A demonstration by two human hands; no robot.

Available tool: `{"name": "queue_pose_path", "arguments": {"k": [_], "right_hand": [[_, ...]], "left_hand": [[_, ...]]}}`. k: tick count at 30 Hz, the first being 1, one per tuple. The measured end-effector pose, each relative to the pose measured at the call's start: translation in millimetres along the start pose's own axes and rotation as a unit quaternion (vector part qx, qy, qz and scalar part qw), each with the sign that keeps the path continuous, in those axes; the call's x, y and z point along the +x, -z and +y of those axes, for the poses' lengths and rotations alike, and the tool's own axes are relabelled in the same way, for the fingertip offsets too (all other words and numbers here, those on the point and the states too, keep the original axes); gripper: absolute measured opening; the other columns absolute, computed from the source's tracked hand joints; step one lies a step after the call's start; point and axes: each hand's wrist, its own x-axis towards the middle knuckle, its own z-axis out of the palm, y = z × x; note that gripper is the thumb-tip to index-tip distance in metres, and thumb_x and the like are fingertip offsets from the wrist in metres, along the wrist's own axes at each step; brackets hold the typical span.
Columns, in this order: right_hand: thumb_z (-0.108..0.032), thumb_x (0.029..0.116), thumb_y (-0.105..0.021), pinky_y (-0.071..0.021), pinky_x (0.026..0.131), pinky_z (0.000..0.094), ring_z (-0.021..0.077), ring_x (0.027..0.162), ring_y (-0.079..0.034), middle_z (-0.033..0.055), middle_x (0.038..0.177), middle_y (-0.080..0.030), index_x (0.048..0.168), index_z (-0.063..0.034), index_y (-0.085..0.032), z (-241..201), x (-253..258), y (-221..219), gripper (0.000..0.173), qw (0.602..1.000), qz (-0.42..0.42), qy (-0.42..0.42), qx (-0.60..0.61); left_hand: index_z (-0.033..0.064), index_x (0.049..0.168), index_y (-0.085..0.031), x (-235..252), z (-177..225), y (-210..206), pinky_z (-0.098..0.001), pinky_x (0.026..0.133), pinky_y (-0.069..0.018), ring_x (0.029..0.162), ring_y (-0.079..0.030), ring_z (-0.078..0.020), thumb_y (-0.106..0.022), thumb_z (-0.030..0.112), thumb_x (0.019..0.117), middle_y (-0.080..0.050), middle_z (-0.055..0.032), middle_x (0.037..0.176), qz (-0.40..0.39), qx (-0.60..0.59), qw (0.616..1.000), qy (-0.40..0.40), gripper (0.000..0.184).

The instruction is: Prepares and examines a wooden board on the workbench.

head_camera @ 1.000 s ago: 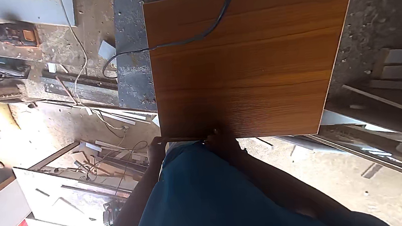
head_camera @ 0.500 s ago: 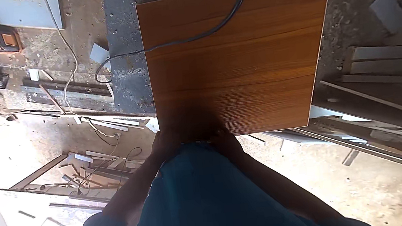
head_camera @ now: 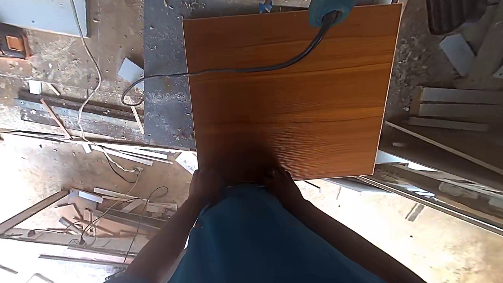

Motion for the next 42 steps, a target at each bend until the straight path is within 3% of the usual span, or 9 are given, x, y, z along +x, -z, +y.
{"name": "queue_pose_path", "arguments": {"k": [5,8,11,15,20,24,28,33,42], "right_hand": [[-0.029,0.1028,-0.046,-0.0481,0.097,0.0614,0.0474,0.116,-0.063,0.0242,0.12,-0.07,0.118,-0.0046,-0.075,-21,5,12,0.041,0.989,0.122,0.035,0.078],[-0.034,0.1064,-0.04,-0.0543,0.086,0.0549,0.0365,0.096,-0.071,0.021,0.097,-0.073,0.107,0.0016,-0.073,-37,17,26,0.048,0.971,0.007,0.041,0.237],[-0.03,0.1086,-0.047,-0.0523,0.091,0.0467,0.0295,0.098,-0.069,0.0221,0.104,-0.072,0.118,0.0044,-0.07,-41,31,23,0.042,0.935,-0.123,0.074,0.325],[-0.022,0.107,-0.051,-0.0532,0.098,0.0481,0.0356,0.107,-0.071,0.024,0.113,-0.073,0.119,0.005,-0.071,-37,28,-6,0.036,0.944,-0.066,0.142,0.291],[-0.014,0.1066,-0.05,-0.0492,0.103,0.0508,0.0386,0.114,-0.067,0.0268,0.12,-0.069,0.127,0.0075,-0.065,-41,23,1,0.033,0.946,-0.116,0.075,0.293],[-0.016,0.1013,-0.057,-0.056,0.085,0.0346,0.0228,0.092,-0.07,0.0203,0.101,-0.073,0.111,0.0062,-0.072,-41,18,11,0.028,0.926,0.058,0.065,0.368],[-0.016,0.1039,-0.051,-0.0545,0.092,0.0332,0.0205,0.101,-0.07,0.0177,0.11,-0.073,0.119,0.0014,-0.072,-41,27,7,0.032,0.911,0.003,0.154,0.381],[-0.016,0.1089,-0.047,-0.0474,0.104,0.0523,0.0396,0.118,-0.065,0.0267,0.124,-0.068,0.129,0.0061,-0.065,-55,39,5,0.035,0.938,-0.198,0.082,0.272],[-0.036,0.1114,-0.039,-0.0443,0.109,0.0552,0.0351,0.13,-0.059,0.0205,0.135,-0.065,0.135,-0.005,-0.064,-54,45,-13,0.046,0.953,-0.206,-0.009,0.222]], "left_hand": [[0.0075,0.091,-0.076,-3,-3,-8,-0.0563,0.078,-0.053,0.097,-0.069,-0.0374,-0.062,0.038,0.0991,-0.073,-0.0138,0.093,0.026,0.013,0.999,-0.017,0.034],[0.0104,0.091,-0.076,-7,-5,-12,-0.0544,0.076,-0.0526,0.095,-0.068,-0.035,-0.061,0.039,0.0997,-0.072,-0.0109,0.092,0.036,0.02,0.999,-0.034,0.034],[0.0113,0.089,-0.076,-5,-4,-9,-0.0541,0.076,-0.0522,0.093,-0.068,-0.0341,-0.063,0.036,0.0985,-0.071,-0.0099,0.089,0.036,0.025,0.998,-0.045,0.029],[0.0118,0.087,-0.074,-5,-8,-13,-0.0528,0.078,-0.0521,0.094,-0.068,-0.0323,-0.062,0.032,0.0986,-0.07,-0.0087,0.088,0.05,0.037,0.995,-0.082,0.026],[0.0142,0.09,-0.075,-3,-11,-12,-0.0517,0.081,-0.0501,0.095,-0.067,-0.0308,-0.059,0.031,0.1011,-0.069,-0.0065,0.088,0.043,0.028,0.992,-0.118,0.026],[0.0161,0.092,-0.075,1,-16,-12,-0.0499,0.081,-0.0493,0.097,-0.066,-0.0295,-0.057,0.03,0.102,-0.071,-0.0054,0.091,0.039,0.018,0.989,-0.143,0.026],[0.0177,0.088,-0.073,3,-20,-12,-0.0481,0.085,-0.0474,0.097,-0.064,-0.027,-0.056,0.027,0.102,-0.068,-0.0037,0.088,0.047,0.016,0.983,-0.177,0.024],[0.0174,0.083,-0.07,5,-21,-12,-0.0467,0.085,-0.0468,0.094,-0.064,-0.0257,-0.057,0.029,0.1016,-0.067,-0.0025,0.084,0.056,0.031,0.98,-0.186,0.026],[0.0173,0.081,-0.07,5,-20,-13,-0.0453,0.086,-0.0455,0.095,-0.063,-0.0251,-0.055,0.031,0.1017,-0.067,-0.0019,0.084,0.058,0.04,0.983,-0.172,0.028]]}}
